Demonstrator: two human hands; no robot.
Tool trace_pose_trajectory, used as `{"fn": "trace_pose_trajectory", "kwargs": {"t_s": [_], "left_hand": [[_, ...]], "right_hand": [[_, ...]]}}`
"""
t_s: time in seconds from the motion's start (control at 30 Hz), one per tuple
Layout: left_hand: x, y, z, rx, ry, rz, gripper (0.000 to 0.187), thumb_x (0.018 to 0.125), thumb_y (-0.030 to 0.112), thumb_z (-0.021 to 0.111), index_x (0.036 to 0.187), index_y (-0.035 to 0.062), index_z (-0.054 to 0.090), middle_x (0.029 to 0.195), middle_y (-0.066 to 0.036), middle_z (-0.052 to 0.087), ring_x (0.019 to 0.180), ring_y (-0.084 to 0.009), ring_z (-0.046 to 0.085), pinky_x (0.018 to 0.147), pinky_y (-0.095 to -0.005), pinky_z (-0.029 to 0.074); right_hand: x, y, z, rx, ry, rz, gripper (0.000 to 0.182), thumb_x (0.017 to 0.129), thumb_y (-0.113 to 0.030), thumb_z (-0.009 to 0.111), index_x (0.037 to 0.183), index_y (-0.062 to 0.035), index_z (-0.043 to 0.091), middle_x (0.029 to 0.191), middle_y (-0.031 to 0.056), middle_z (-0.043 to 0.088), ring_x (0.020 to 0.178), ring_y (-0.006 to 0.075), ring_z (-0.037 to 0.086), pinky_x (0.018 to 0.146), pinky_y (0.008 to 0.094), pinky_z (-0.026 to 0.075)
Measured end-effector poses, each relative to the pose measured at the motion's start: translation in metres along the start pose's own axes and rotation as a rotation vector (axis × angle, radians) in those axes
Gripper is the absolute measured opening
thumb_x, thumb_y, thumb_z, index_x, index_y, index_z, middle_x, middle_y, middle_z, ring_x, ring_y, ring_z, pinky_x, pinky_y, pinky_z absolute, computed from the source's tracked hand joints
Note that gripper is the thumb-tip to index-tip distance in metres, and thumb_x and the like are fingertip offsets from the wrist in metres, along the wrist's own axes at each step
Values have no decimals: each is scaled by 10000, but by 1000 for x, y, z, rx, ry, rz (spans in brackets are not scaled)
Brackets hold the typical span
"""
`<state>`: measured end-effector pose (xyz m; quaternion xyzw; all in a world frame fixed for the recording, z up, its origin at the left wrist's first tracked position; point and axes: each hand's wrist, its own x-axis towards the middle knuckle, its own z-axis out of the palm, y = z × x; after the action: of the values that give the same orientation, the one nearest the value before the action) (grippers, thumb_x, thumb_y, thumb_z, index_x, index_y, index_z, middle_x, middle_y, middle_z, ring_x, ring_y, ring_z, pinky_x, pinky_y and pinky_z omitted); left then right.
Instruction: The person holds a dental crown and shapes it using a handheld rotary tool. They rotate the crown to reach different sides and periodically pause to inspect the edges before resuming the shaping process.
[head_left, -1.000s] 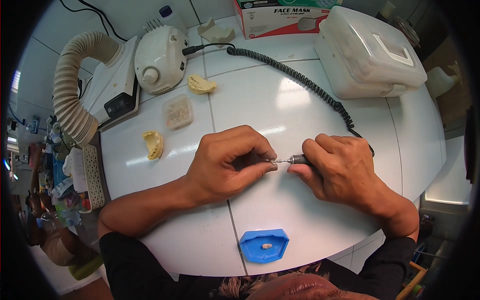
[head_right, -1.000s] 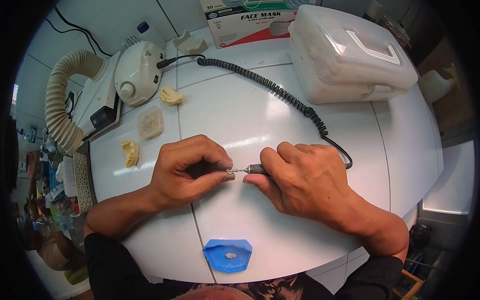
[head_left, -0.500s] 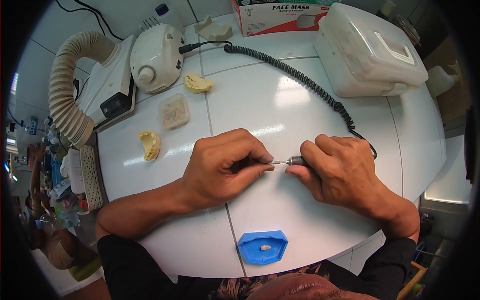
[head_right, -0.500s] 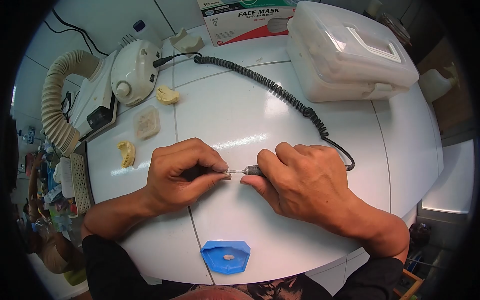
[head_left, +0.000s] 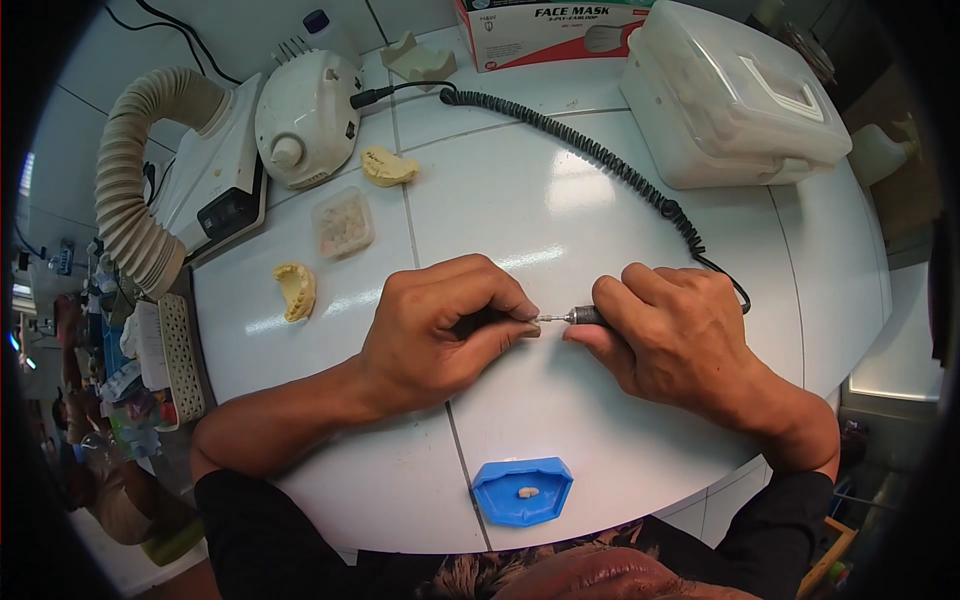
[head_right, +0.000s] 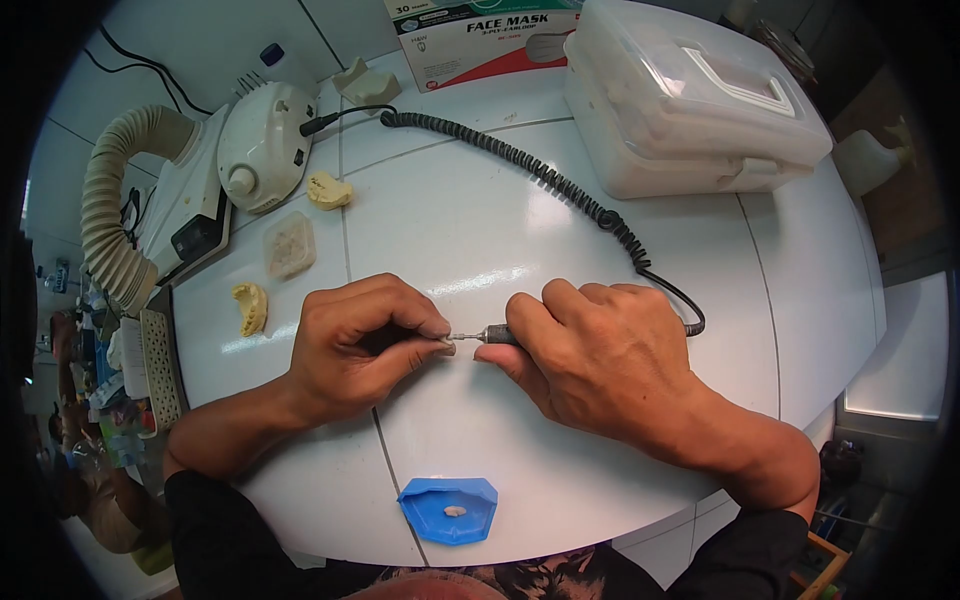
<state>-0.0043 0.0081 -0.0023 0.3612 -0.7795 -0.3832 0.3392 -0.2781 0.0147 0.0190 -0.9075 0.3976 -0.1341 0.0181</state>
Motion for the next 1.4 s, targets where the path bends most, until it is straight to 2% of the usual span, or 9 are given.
{"fn": "trace_pose_trajectory", "kwargs": {"t_s": [0.7, 1.0, 1.1, 1.2, 1.4], "left_hand": [[1, 1, -2, -94, -33, -122, 111, 922, -70, 845, 1014, -45, 789, 1011, -117, 790, 887, -142, 766, 760, -275, 619], [1, 0, -2, -101, -29, -125, 101, 923, -70, 840, 1004, -45, 784, 1004, -111, 789, 881, -141, 766, 756, -274, 619], [1, -1, 0, -105, -5, -117, 108, 919, -16, 848, 1008, -26, 788, 947, -109, 795, 834, -154, 775, 721, -288, 605], [2, 2, -2, -86, -39, -122, 99, 923, -81, 831, 1001, -45, 783, 1004, -115, 787, 888, -143, 771, 764, -274, 626], [1, 1, -1, -110, -38, -143, 98, 924, -93, 819, 1004, -50, 783, 1010, -119, 785, 896, -146, 774, 773, -276, 630]], "right_hand": [[0, 0, 1, -10, 14, -3, 457, 1053, -492, 747, 823, -116, 626, 665, 40, 581, 514, 216, 652, 473, 366, 482], [0, 0, 1, 1, 32, -2, 445, 1048, -482, 756, 827, -119, 625, 671, 36, 575, 515, 219, 648, 475, 371, 482], [1, -1, 1, -8, 31, -6, 450, 1052, -486, 749, 823, -119, 625, 671, 36, 575, 517, 221, 651, 477, 372, 484], [0, 0, 2, -5, 21, -1, 457, 1063, -494, 732, 823, -118, 631, 676, 39, 587, 518, 223, 653, 475, 374, 481], [0, 1, 1, 5, 3, 4, 459, 1068, -506, 720, 837, -115, 653, 682, 44, 610, 517, 223, 663, 470, 369, 478]]}}
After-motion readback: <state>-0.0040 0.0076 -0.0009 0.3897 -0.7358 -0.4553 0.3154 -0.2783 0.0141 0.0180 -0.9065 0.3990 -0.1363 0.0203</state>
